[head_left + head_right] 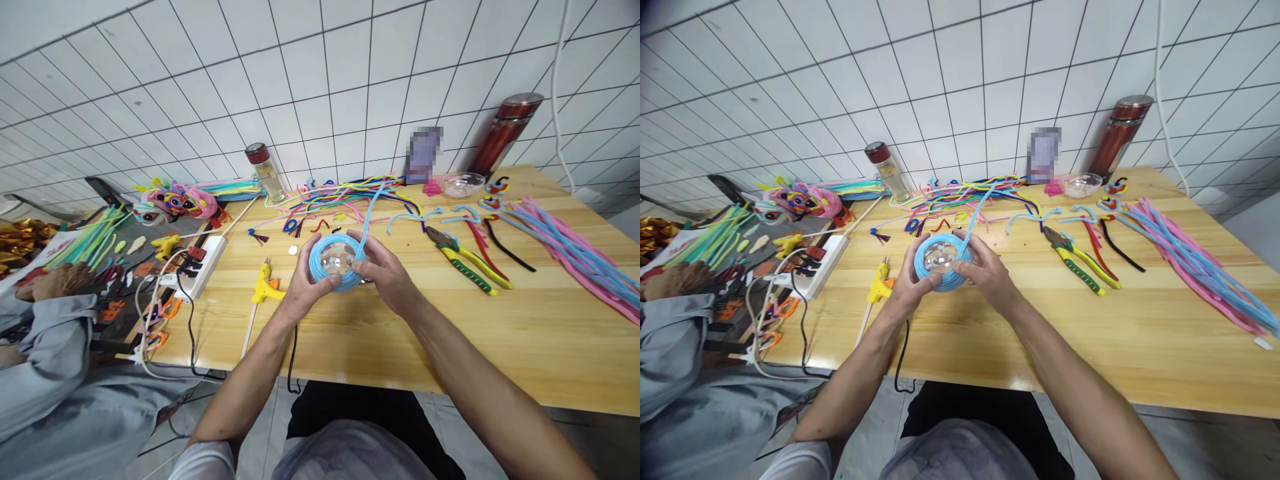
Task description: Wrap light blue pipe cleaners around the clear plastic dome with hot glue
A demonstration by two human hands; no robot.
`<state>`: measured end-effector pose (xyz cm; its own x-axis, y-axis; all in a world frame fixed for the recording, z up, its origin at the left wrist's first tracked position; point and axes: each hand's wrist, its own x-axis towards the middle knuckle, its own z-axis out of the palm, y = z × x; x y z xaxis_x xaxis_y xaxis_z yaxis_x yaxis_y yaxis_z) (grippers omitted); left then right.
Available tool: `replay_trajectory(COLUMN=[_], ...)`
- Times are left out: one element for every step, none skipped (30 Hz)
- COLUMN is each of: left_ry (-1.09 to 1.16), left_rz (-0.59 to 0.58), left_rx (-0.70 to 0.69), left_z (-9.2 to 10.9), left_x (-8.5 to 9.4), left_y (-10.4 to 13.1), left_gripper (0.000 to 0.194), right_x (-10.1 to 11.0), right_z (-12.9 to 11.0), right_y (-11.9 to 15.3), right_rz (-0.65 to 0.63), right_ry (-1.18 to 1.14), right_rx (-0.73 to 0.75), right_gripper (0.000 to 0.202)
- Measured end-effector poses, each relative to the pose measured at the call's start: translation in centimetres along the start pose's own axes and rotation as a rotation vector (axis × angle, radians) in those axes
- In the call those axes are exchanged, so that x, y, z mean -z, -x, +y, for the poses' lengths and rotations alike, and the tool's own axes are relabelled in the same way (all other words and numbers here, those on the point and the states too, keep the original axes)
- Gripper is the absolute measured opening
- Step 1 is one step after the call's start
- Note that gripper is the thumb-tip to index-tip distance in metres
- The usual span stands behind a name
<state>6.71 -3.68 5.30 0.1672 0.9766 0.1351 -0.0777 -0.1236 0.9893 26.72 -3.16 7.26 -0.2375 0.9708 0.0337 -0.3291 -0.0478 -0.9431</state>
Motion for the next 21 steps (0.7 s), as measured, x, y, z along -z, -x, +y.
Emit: replay_trajectory(left_ry=[0.002, 0.005, 0.01, 0.017, 0.027, 0.037, 0.045, 0.051, 0.057, 0.064, 0.07, 0.072, 0.068, 0.056, 0.037, 0.014, -0.008, -0.026, -0.038, -0.046, -0.05], left_rz=[-0.013, -0.019, -0.016, -0.005, 0.017, 0.045, 0.075, 0.103, 0.125, 0.139, 0.145, 0.147, 0.148, 0.151, 0.159, 0.172, 0.188, 0.202, 0.214, 0.22, 0.221], left_rx=[0.003, 0.005, 0.003, -0.002, -0.013, -0.028, -0.045, -0.062, -0.075, -0.085, -0.095, -0.108, -0.124, -0.14, -0.155, -0.164, -0.165, -0.159, -0.151, -0.145, -0.141], left_z=[-0.1, -0.2, -0.4, -0.5, -0.7, -0.9, -1.0, -1.1, -1.2, -1.3, -1.3, -1.4, -1.4, -1.3, -1.3, -1.2, -1.1, -0.9, -0.8, -0.7, -0.7], left_x=[0.1, 0.3, 0.3, 0.3, 0.3, 0.2, 0.0, -0.1, -0.3, -0.4, -0.6, -0.8, -1.0, -1.2, -1.4, -1.6, -1.8, -2.0, -2.1, -2.2, -2.2], left_y=[0.0, -0.1, -0.1, -0.2, -0.2, -0.3, -0.4, -0.4, -0.5, -0.5, -0.5, -0.5, -0.4, -0.3, -0.3, -0.2, -0.1, 0.0, 0.1, 0.2, 0.2], left_gripper=[0.102, 0.1, 0.099, 0.099, 0.099, 0.098, 0.097, 0.095, 0.092, 0.089, 0.087, 0.086, 0.087, 0.09, 0.093, 0.096, 0.099, 0.1, 0.101, 0.101, 0.101], right_x=[0.0, 0.0, 0.1, 0.1, 0.0, 0.0, -0.1, -0.2, -0.3, -0.5, -0.6, -0.7, -0.9, -1.0, -1.2, -1.3, -1.4, -1.5, -1.7, -1.8, -1.9], right_z=[0.1, 0.2, 0.3, 0.5, 0.6, 0.7, 0.9, 1.0, 1.1, 1.3, 1.4, 1.6, 1.7, 1.9, 2.0, 2.1, 2.2, 2.3, 2.3, 2.3, 2.3], right_y=[0.0, 0.0, -0.1, -0.1, -0.1, -0.2, -0.2, -0.2, -0.2, -0.2, -0.2, -0.2, -0.1, -0.1, 0.0, 0.1, 0.2, 0.3, 0.3, 0.4, 0.5], right_rz=[-0.004, -0.005, -0.001, 0.006, 0.016, 0.032, 0.05, 0.072, 0.097, 0.121, 0.145, 0.164, 0.179, 0.191, 0.199, 0.204, 0.207, 0.209, 0.21, 0.209, 0.207], right_ry=[-0.004, -0.005, -0.005, -0.004, -0.003, -0.003, -0.002, 0.002, 0.008, 0.014, 0.022, 0.031, 0.039, 0.046, 0.053, 0.059, 0.066, 0.073, 0.078, 0.081, 0.082], right_rx=[-0.013, -0.021, -0.022, -0.018, -0.008, 0.008, 0.027, 0.045, 0.06, 0.073, 0.083, 0.09, 0.096, 0.105, 0.115, 0.127, 0.138, 0.149, 0.155, 0.156, 0.153], right_gripper=[0.065, 0.064, 0.063, 0.062, 0.06, 0.058, 0.056, 0.056, 0.056, 0.058, 0.059, 0.06, 0.061, 0.062, 0.063, 0.064, 0.065, 0.065, 0.066, 0.066, 0.066])
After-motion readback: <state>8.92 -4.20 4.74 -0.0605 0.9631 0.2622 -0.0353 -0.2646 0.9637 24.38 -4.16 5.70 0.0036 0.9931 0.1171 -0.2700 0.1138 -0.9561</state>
